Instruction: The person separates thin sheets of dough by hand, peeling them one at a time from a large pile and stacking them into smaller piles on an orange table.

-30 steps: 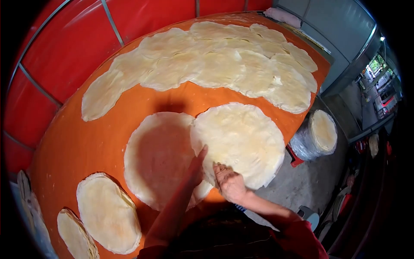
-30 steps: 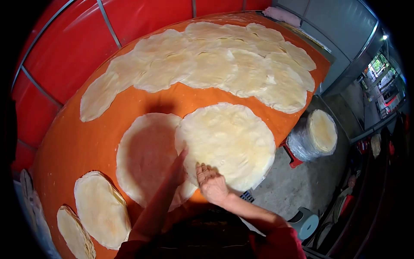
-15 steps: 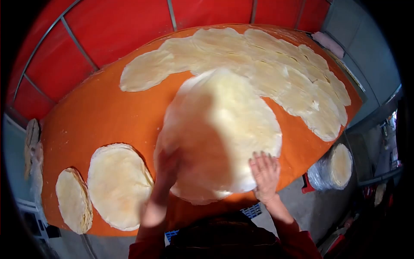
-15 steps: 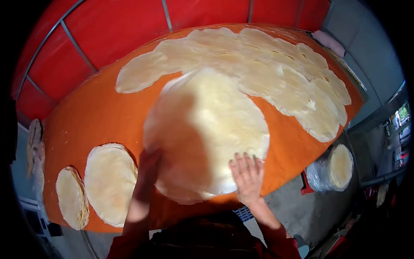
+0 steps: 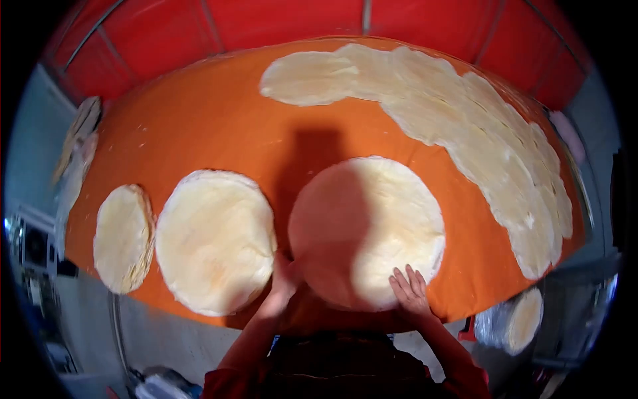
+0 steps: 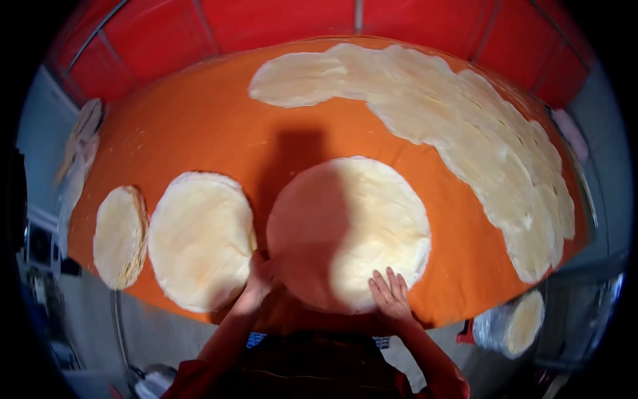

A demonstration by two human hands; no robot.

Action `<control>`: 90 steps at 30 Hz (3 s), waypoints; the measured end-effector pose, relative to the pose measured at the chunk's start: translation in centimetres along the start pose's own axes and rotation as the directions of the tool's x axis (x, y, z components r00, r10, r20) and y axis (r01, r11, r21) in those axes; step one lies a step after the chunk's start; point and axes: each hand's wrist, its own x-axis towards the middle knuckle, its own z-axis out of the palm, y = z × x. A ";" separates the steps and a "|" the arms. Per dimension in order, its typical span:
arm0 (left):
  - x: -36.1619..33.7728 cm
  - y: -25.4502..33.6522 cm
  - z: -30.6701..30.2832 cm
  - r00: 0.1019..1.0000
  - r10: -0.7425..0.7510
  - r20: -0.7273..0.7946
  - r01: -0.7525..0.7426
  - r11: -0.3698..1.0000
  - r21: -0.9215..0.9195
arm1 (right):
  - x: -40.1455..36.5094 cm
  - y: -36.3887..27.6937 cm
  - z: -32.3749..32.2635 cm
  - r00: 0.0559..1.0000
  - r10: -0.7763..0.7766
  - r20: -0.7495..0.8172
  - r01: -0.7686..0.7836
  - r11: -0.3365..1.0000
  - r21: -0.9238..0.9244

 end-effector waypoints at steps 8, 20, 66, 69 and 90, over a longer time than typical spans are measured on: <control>-0.1 6.4 4.2 0.949 0.293 0.119 -0.265 0.942 -0.205 | -0.2 3.4 1.5 0.987 -0.010 -0.159 -0.012 0.990 -0.137; -14.7 18.1 -16.7 0.725 0.450 -0.521 -0.557 0.828 -0.059 | 27.2 -14.1 -4.6 0.678 -0.510 -0.530 0.533 0.837 -0.124; -11.4 26.3 -40.3 0.836 0.540 0.101 -0.526 0.840 -0.136 | 34.6 -30.5 3.5 0.762 -0.519 -0.387 0.593 0.799 0.096; -13.6 29.9 -49.2 0.777 0.629 -0.022 -0.628 0.773 -0.090 | 41.6 -38.1 1.4 0.684 -0.522 -0.510 0.638 0.767 0.072; -20.9 8.3 -69.4 0.751 0.271 -0.603 -0.457 0.871 -0.178 | 57.4 -47.1 6.7 0.972 -0.224 0.067 -0.020 0.207 0.978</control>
